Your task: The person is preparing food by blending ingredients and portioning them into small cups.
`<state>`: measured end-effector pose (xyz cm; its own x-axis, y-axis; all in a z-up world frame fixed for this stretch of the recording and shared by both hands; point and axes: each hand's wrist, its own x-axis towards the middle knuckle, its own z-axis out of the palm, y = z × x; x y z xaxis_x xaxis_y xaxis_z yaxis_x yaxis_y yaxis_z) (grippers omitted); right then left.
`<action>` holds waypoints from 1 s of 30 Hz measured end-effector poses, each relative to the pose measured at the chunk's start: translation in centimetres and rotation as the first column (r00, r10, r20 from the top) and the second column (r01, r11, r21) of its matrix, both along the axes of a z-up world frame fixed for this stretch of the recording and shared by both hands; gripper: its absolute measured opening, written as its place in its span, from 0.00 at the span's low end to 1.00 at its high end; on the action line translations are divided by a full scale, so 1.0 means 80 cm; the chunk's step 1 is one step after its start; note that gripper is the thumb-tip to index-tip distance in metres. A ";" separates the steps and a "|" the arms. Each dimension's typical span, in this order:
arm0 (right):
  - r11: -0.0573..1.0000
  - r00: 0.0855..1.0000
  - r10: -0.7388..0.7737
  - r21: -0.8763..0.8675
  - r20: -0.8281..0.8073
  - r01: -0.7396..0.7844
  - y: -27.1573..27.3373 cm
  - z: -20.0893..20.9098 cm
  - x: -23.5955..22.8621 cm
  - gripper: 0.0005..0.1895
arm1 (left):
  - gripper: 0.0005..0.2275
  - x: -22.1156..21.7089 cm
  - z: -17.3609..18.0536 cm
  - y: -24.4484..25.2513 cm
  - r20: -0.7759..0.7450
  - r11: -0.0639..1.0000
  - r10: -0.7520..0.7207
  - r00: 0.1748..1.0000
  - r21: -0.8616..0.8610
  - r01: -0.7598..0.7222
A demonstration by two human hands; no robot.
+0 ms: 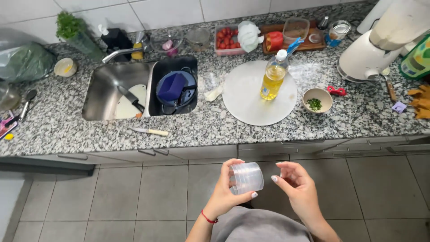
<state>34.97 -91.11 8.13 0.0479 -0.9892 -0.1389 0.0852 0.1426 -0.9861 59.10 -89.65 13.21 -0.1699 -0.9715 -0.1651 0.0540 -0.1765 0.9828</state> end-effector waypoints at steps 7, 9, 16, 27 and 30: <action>0.984 0.986 -0.163 0.065 -0.019 0.164 -0.020 0.007 -0.027 0.18 | 0.39 -0.016 0.000 -0.071 0.021 0.996 -0.081 0.997 -0.036 0.081; 0.964 0.974 -0.214 0.141 -0.077 0.223 -0.023 0.003 -0.037 0.13 | 0.40 -0.024 0.002 -0.079 0.103 0.986 -0.143 0.984 -0.069 0.151; 0.994 0.999 -0.017 0.112 0.044 0.012 -0.058 0.002 -0.045 0.24 | 0.40 -0.065 -0.011 -0.089 0.142 0.973 -0.148 0.979 -0.158 0.170; 0.940 0.957 0.275 0.183 0.095 -0.289 -0.055 0.004 -0.039 0.33 | 0.40 -0.078 -0.008 -0.059 0.069 0.990 -0.135 0.988 -0.022 0.137; 0.935 0.957 0.263 0.214 0.121 -0.284 -0.047 0.018 -0.039 0.33 | 0.39 -0.083 -0.015 -0.050 0.056 0.991 -0.124 0.991 -0.032 0.126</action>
<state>31.89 -94.87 9.56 0.3346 -0.8789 -0.3400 0.0976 0.3912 -0.9151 52.47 -93.64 12.01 -0.2826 -0.9485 -0.1430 -0.0192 -0.1434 0.9895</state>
